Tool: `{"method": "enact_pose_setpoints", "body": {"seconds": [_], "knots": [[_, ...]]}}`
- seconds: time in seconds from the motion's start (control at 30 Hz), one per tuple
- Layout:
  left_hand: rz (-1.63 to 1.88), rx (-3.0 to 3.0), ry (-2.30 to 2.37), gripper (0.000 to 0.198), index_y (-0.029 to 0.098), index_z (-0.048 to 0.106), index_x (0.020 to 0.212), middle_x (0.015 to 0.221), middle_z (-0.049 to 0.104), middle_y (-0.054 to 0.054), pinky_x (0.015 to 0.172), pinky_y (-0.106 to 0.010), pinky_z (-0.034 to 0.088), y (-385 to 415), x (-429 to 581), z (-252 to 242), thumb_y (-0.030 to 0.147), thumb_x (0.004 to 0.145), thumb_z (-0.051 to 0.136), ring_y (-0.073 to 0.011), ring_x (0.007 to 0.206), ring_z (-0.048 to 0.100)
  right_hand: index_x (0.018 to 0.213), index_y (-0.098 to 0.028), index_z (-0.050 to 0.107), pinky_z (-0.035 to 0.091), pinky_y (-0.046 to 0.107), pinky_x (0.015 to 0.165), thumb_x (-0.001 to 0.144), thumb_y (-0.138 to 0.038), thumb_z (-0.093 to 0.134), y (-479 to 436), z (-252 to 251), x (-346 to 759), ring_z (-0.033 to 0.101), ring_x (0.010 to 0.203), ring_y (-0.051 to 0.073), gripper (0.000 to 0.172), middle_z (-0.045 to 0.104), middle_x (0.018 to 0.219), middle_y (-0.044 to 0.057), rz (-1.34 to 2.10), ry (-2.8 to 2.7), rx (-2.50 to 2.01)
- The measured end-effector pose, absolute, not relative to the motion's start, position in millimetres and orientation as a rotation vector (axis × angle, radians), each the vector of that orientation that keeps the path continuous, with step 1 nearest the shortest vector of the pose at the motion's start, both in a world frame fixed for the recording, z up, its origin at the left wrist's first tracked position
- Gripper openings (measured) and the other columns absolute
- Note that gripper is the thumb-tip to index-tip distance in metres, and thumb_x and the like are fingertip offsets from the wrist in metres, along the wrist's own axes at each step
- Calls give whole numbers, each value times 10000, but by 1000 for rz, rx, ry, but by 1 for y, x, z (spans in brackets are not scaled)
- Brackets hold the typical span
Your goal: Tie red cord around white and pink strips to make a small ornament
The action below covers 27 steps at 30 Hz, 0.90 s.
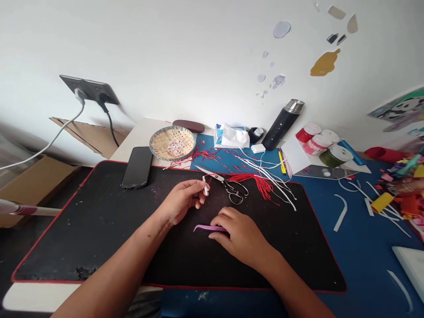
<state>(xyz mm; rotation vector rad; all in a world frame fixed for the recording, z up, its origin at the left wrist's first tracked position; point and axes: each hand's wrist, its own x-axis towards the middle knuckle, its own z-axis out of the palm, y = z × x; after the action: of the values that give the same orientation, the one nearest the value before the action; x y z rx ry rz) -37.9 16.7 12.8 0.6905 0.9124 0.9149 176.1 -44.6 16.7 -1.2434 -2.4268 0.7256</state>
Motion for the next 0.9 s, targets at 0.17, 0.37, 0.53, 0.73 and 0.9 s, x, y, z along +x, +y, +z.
{"method": "enact_pose_setpoints", "body": {"seconds": [0.17,0.37,0.53,0.73,0.9], "knots": [[918,663,892,352,130,731,780,718,629,-26,489,-216,393,18,-39,11,455,769,863,-110,592,545,914,-216,709,486,290,701,913,-169,766,-44,21,179,658,791,177,74,705,878,15,816,-2346,-1258],[920,679,819,348,122,746,815,737,677,-53,503,-206,419,19,-41,8,460,820,831,-117,597,590,903,-203,658,463,231,526,953,-280,645,-30,23,178,599,543,116,92,696,751,-11,1409,-1754,-1382],[926,714,816,318,135,737,860,922,773,-101,491,-209,426,18,-43,9,445,861,807,-109,587,600,928,-183,650,324,210,433,939,-409,660,-15,19,182,417,451,77,227,669,693,-15,1574,-1526,-1339],[914,744,821,360,128,713,844,876,785,-115,456,-194,413,19,-42,9,469,848,828,-109,552,600,902,-177,669,298,217,460,936,-471,677,-4,21,186,409,491,82,296,610,654,-22,1529,-1482,-1389],[944,689,818,380,124,728,848,863,785,-111,567,-215,532,18,-38,6,470,803,878,-137,635,669,928,-172,680,299,219,466,937,-519,687,0,24,187,438,477,71,347,601,674,-24,1567,-1394,-1372]]}}
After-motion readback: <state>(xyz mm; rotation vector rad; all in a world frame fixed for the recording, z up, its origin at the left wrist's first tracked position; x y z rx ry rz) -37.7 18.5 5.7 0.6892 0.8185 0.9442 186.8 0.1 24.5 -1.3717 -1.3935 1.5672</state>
